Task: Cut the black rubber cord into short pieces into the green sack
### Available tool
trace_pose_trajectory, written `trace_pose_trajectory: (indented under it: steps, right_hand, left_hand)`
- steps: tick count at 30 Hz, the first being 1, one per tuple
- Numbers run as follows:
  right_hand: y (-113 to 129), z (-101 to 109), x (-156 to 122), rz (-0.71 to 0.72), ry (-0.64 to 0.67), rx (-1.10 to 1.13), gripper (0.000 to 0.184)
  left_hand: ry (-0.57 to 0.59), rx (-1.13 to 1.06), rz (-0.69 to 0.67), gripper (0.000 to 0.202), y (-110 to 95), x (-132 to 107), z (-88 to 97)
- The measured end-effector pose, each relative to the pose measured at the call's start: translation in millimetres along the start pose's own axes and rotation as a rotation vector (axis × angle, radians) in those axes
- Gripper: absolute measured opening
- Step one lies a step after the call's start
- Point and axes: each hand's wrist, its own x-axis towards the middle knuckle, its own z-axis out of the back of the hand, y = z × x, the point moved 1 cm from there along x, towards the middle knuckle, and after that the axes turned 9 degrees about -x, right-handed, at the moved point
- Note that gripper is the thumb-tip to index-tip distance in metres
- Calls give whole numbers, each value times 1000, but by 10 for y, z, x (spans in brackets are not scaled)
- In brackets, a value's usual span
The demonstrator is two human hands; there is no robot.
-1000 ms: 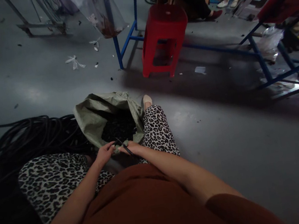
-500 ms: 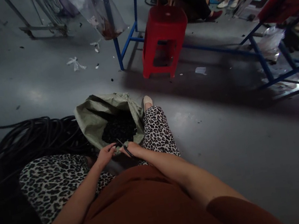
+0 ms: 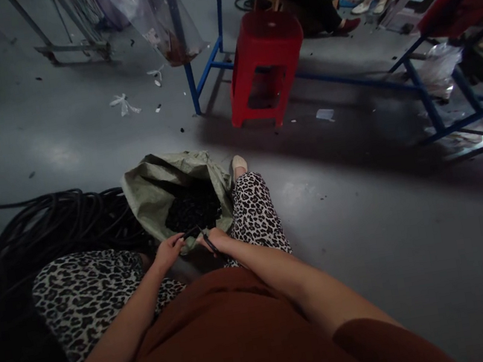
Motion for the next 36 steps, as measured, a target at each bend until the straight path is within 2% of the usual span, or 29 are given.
trace_pose_trajectory:
  steps: [9, 15, 19, 22, 30, 36]
  right_hand:
    - [-17, -10, 27, -25, -29, 18, 43]
    - [-63, -40, 110, -56, -9, 81, 53]
    - [-88, -88, 155, 9, 30, 95, 56]
    - [-91, -113, 159, 33, 54, 79, 53]
    - [-72, -91, 117, 59, 22, 56, 51]
    - [-59, -51, 68, 58, 20, 67, 56]
  left_hand:
    - [7, 39, 6, 37, 9, 9, 10]
    - [-99, 3, -38, 35, 88, 38, 17]
    - [-147, -35, -24, 36, 123, 52, 22]
    - [-139, -42, -11, 36, 115, 50, 19]
    - [-78, -25, -34, 37, 79, 15, -14]
    - [-53, -17, -58, 39, 94, 15, -25]
